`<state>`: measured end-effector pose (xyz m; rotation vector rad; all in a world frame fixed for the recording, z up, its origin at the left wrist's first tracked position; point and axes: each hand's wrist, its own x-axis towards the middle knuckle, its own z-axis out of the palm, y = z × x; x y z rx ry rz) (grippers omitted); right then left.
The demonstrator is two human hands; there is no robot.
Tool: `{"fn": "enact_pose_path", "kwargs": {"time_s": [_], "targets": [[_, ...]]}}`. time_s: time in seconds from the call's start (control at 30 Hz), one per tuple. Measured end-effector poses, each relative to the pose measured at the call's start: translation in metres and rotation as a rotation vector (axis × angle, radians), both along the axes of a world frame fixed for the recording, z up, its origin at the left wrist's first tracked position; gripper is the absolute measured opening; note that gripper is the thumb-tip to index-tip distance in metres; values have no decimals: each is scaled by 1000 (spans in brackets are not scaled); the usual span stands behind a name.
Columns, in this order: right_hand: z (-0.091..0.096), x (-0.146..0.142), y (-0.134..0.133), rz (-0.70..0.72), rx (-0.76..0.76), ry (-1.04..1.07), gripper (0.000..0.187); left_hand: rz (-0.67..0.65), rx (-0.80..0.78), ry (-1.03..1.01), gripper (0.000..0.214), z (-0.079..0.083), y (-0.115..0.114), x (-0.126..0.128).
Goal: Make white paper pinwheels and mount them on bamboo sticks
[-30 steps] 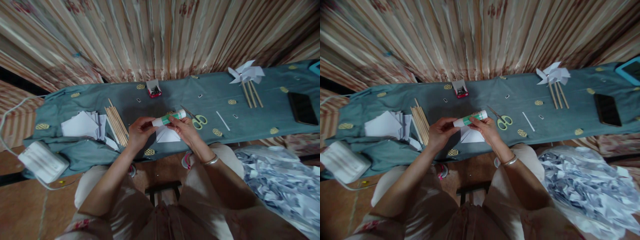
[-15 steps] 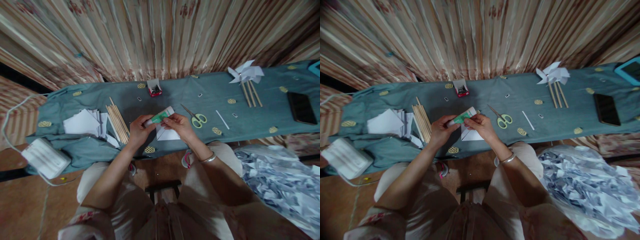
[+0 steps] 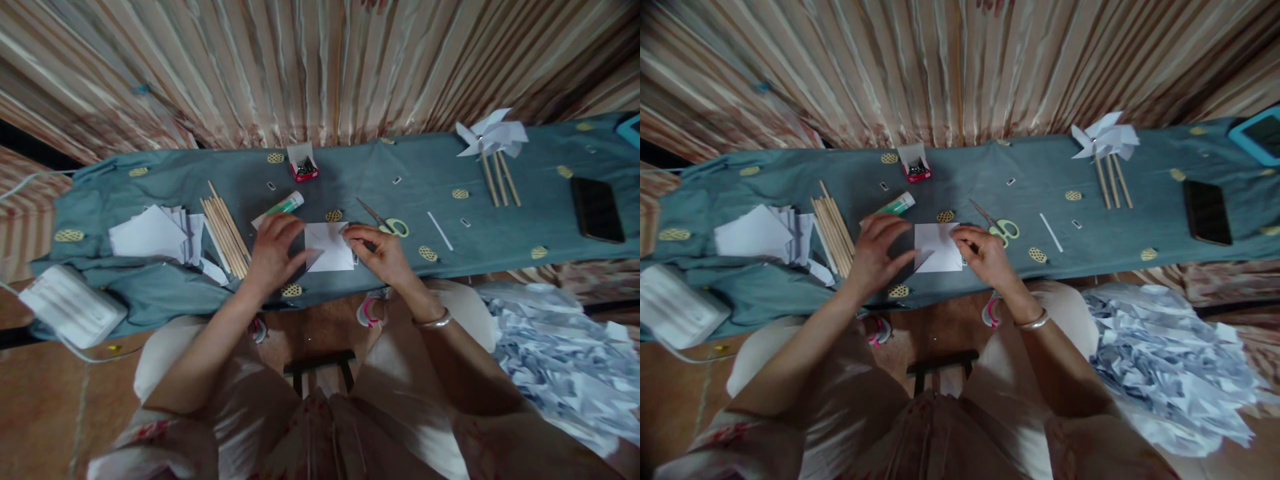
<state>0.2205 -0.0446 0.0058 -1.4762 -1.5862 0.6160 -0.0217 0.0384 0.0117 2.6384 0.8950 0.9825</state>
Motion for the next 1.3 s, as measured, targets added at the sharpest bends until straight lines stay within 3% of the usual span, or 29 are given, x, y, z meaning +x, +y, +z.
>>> {"fn": "enact_pose_path", "kwargs": {"time_s": [0.07, 0.17, 0.43, 0.6, 0.77, 1.0, 1.3], "targets": [[0, 0, -4, 51, 26, -49, 22, -154, 11, 54, 36, 1, -22, 11], [-1, 0, -9, 95, 10, -126, 28, -221, 18, 141, 29, -2, -39, 21], [0, 3, -13, 157, -21, -216, 42, -237, 117, 222, 18, -4, -38, 28], [2, 9, -14, 191, -102, -100, 54, -239, 161, 207, 20, -2, -41, 28], [5, 15, -18, 248, -228, 48, 39, -247, 109, 184, 19, 3, -46, 23], [1, 6, -20, 199, -229, 157, 4, -264, 75, 201, 19, 3, -53, 21], [3, -10, -13, 124, -181, -2, 10, -241, 66, 190, 17, -1, -55, 20]]}}
